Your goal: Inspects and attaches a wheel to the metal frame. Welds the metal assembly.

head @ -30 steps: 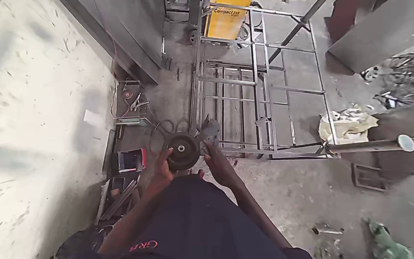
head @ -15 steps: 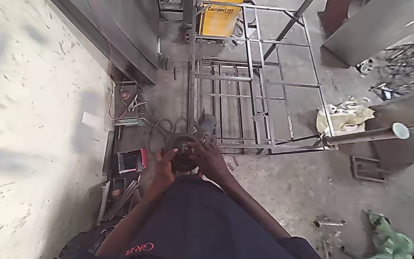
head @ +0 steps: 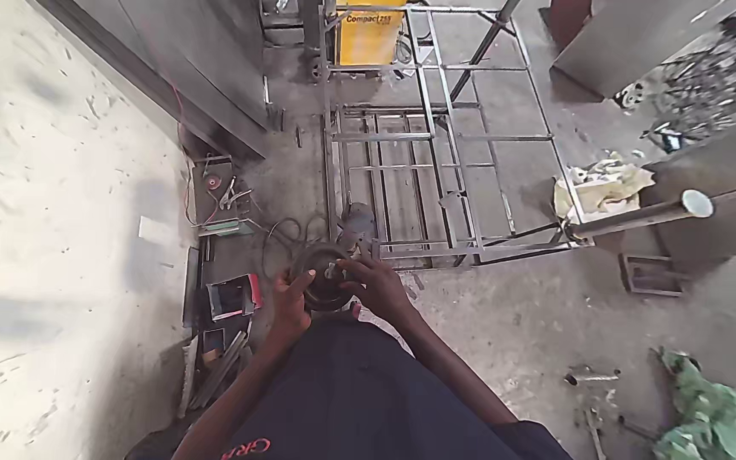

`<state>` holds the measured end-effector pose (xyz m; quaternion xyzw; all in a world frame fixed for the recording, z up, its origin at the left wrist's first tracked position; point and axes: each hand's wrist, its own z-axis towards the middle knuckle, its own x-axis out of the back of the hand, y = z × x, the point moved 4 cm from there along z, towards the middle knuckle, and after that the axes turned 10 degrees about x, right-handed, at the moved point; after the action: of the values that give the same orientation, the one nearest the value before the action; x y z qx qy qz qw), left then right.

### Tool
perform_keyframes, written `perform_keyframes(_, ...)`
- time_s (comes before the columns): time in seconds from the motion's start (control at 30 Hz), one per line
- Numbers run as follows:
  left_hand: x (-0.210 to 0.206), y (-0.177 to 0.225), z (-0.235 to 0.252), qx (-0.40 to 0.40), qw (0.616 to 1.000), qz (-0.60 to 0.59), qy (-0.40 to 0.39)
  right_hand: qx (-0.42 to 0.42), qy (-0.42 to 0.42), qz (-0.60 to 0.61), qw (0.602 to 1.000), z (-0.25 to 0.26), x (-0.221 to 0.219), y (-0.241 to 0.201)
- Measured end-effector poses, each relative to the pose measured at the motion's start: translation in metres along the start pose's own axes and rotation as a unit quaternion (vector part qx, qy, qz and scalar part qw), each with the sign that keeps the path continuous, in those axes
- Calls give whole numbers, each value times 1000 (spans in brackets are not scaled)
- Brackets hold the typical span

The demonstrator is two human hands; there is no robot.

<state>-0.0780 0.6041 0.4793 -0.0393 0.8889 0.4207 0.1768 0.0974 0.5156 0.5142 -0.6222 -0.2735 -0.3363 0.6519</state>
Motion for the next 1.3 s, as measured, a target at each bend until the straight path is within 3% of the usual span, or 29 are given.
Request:
perform_keyframes(0.2,-8,3,0,-17,999,36,9,10,-13,24,1000,-3,-9,11)
perform_keyframes(0.53,-34,19,-10,1,995,93,22,-5,98,-3,995,-20,-13,6)
perform_keyframes(0.7,-65,25,-16,-1,992,125,-2,-8,130,146,981,-31,-18,18)
perform_keyframes(0.83,-100,33,-26,-46,978,200,-36,41,211,271,938,-20,-5,23)
perform_keyframes(0.93,-129,41,-35,-93,946,296,-95,41,260,314,912,-11,12,36)
perform_keyframes(1.07,-160,48,-35,-179,886,395,-164,-10,310,347,885,-2,30,49)
perform_keyframes(1.17,-165,56,-23,-222,882,349,-226,-56,343,452,822,7,29,66)
perform_keyframes(1.3,-135,64,14,-325,873,328,-155,-83,344,461,814,14,31,79)
